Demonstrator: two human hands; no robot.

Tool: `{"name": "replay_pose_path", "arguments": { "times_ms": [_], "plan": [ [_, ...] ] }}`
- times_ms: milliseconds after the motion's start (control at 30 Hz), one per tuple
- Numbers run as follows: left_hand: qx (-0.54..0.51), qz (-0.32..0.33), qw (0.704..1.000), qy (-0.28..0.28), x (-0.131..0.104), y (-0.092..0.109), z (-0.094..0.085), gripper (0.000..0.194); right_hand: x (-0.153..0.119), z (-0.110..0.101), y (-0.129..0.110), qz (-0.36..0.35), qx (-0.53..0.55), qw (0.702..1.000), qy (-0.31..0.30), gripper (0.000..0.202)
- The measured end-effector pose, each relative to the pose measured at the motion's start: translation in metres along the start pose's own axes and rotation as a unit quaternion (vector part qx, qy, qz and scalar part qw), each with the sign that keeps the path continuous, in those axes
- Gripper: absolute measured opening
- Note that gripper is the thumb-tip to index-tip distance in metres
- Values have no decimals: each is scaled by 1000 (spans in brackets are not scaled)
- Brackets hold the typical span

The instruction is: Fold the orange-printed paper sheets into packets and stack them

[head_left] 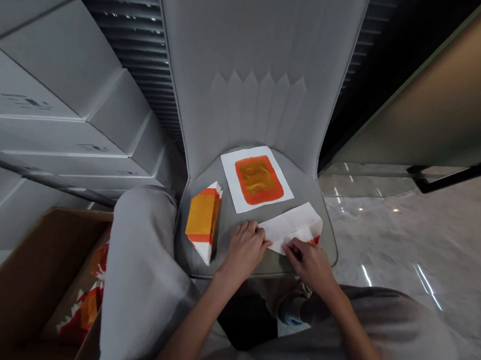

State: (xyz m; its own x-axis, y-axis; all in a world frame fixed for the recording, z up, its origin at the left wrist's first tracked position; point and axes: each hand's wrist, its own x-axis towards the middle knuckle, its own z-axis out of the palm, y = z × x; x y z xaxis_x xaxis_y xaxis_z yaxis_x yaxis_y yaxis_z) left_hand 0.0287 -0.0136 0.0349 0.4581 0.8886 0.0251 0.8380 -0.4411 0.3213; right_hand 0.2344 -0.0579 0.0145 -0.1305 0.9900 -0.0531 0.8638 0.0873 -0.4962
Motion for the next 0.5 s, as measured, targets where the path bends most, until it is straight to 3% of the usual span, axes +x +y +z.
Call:
{"name": "replay_pose_path", "arguments": {
  "times_ms": [133, 500],
  "plan": [
    [8, 5, 1000, 8, -2, 0, 4, 18, 0, 0, -1, 2, -7, 1000, 1, 35],
    [-29, -49, 994, 96, -22, 7, 28, 14, 5, 3, 0, 24, -16, 1000, -2, 33]
  ]
}}
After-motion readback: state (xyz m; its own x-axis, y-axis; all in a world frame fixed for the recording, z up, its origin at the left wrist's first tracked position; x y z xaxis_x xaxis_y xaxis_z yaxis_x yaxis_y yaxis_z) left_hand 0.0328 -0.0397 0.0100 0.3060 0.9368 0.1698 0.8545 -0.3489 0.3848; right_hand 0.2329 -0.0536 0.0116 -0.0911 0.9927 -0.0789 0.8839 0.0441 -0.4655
